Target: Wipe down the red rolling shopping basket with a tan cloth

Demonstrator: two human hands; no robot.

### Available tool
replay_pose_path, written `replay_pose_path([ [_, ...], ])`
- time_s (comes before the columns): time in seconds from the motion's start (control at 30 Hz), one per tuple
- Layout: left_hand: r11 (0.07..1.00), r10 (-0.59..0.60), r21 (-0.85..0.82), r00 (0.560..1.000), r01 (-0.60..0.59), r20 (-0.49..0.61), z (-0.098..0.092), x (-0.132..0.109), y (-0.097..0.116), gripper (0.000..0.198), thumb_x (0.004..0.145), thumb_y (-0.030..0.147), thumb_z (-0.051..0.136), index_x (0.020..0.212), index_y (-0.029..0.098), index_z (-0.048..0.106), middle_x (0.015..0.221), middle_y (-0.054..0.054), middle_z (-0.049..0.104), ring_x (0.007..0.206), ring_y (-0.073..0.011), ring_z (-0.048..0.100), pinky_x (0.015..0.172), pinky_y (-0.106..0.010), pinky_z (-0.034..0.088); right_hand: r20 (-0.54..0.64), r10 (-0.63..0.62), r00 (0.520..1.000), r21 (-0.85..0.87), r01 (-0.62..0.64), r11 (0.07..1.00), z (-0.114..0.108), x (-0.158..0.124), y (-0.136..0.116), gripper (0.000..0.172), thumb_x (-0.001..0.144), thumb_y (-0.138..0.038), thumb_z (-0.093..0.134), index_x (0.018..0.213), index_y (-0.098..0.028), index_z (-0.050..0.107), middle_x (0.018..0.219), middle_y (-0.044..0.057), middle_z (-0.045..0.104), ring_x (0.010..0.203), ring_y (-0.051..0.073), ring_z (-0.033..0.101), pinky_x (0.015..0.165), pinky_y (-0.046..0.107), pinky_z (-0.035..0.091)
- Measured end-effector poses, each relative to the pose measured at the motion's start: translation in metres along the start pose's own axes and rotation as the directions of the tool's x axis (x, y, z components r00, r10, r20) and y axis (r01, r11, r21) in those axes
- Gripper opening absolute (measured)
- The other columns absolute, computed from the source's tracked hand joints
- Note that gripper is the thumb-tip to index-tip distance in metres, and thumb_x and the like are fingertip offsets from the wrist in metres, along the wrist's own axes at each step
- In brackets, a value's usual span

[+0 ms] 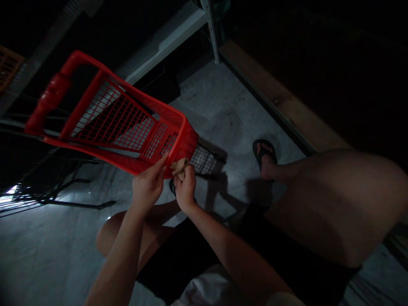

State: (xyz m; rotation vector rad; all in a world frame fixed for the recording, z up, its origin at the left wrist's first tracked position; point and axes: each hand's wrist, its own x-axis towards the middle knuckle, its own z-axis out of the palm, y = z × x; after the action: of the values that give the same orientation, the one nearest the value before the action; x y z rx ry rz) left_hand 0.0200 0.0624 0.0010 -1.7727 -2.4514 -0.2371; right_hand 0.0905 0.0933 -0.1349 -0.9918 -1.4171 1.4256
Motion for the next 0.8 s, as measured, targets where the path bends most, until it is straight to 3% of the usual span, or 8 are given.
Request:
replay_pose_path([
  [0.07,1.000,-0.001,-0.003,1.000,0.001,-0.005,-0.001,-0.004,-0.001,0.046,0.105,0.025,0.045,0.147,0.021,0.062,0.091,-0.007,0.082,0.072,-0.0184,0.074,0.067,-0.026,0.052,-0.088,0.046,0.995,0.035,-0.043,0.998,0.003,0.017,0.000,0.015,0.087,-0.019,0.048,0.099,-0.027,0.045,0.090,0.002,0.061,0.083,0.020,0.061,0.075,0.033,0.055],
  [0.17,1.000,0.011,-0.010,1.000,-0.011,-0.004,-0.001,-0.006,0.000,0.045,0.105,0.025,0.045,0.146,0.021,0.063,0.089,-0.006,0.081,0.072,-0.0182,0.074,0.067,-0.026,0.052,-0.251,0.069,0.965,0.055,-0.057,0.997,0.001,0.083,-0.004,0.023,0.084,-0.017,0.046,0.105,-0.025,0.049,0.098,0.004,0.062,0.089,0.018,0.062,0.083,0.032,0.055],
  [0.27,1.000,0.030,-0.004,0.999,-0.030,-0.020,0.001,-0.002,0.007,0.045,0.105,0.024,0.045,0.146,0.020,0.064,0.088,-0.006,0.081,0.070,-0.0173,0.073,0.065,-0.025,0.050,-0.382,-0.056,0.922,0.026,0.072,0.997,-0.005,0.135,-0.013,0.031,0.082,-0.014,0.046,0.109,-0.024,0.057,0.108,0.008,0.061,0.103,0.020,0.062,0.095,0.036,0.054],
  [0.33,0.999,0.042,-0.011,0.999,-0.042,-0.029,0.003,0.003,0.014,0.045,0.105,0.024,0.046,0.146,0.019,0.064,0.090,-0.006,0.082,0.071,-0.0165,0.073,0.065,-0.025,0.050,-0.406,-0.141,0.903,0.037,0.171,0.985,-0.009,0.136,-0.020,0.038,0.084,-0.015,0.044,0.117,-0.024,0.060,0.120,0.009,0.061,0.116,0.021,0.060,0.107,0.042,0.050],
  [0.4,0.999,0.046,-0.021,0.998,-0.047,-0.033,0.004,0.007,0.019,0.044,0.105,0.024,0.047,0.146,0.019,0.064,0.092,-0.006,0.082,0.071,-0.0160,0.073,0.065,-0.024,0.050,-0.369,-0.140,0.919,0.106,0.191,0.976,-0.013,0.112,-0.024,0.040,0.088,-0.019,0.047,0.125,-0.026,0.060,0.130,0.008,0.061,0.128,0.022,0.057,0.116,0.047,0.043],
  [0.53,0.999,0.036,-0.024,0.999,-0.037,-0.035,0.003,0.007,0.023,0.044,0.105,0.024,0.047,0.145,0.019,0.065,0.090,-0.006,0.082,0.069,-0.0154,0.071,0.063,-0.024,0.048,-0.205,0.104,0.973,0.379,-0.019,0.925,-0.017,0.059,-0.025,0.038,0.094,-0.041,0.058,0.131,-0.029,0.058,0.139,0.008,0.062,0.133,0.024,0.057,0.117,0.048,0.044],
  [0.67,1.000,0.010,-0.016,1.000,-0.010,-0.018,0.001,0.003,0.020,0.044,0.106,0.027,0.046,0.145,0.022,0.065,0.087,-0.005,0.081,0.066,-0.0145,0.069,0.062,-0.024,0.046,-0.152,0.302,0.941,0.541,-0.176,0.822,-0.022,0.083,-0.020,0.032,0.090,-0.052,0.062,0.109,-0.026,0.060,0.111,0.005,0.070,0.104,0.021,0.068,0.093,0.038,0.057],
  [0.8,1.000,-0.015,0.004,1.000,0.015,-0.006,0.002,0.002,0.018,0.044,0.107,0.031,0.045,0.144,0.024,0.066,0.078,-0.004,0.078,0.062,-0.0145,0.066,0.059,-0.024,0.043,-0.235,0.261,0.936,0.410,-0.148,0.900,-0.025,0.108,-0.023,0.021,0.083,-0.040,0.065,0.095,-0.024,0.057,0.091,-0.001,0.064,0.084,0.016,0.063,0.080,0.030,0.054],
])
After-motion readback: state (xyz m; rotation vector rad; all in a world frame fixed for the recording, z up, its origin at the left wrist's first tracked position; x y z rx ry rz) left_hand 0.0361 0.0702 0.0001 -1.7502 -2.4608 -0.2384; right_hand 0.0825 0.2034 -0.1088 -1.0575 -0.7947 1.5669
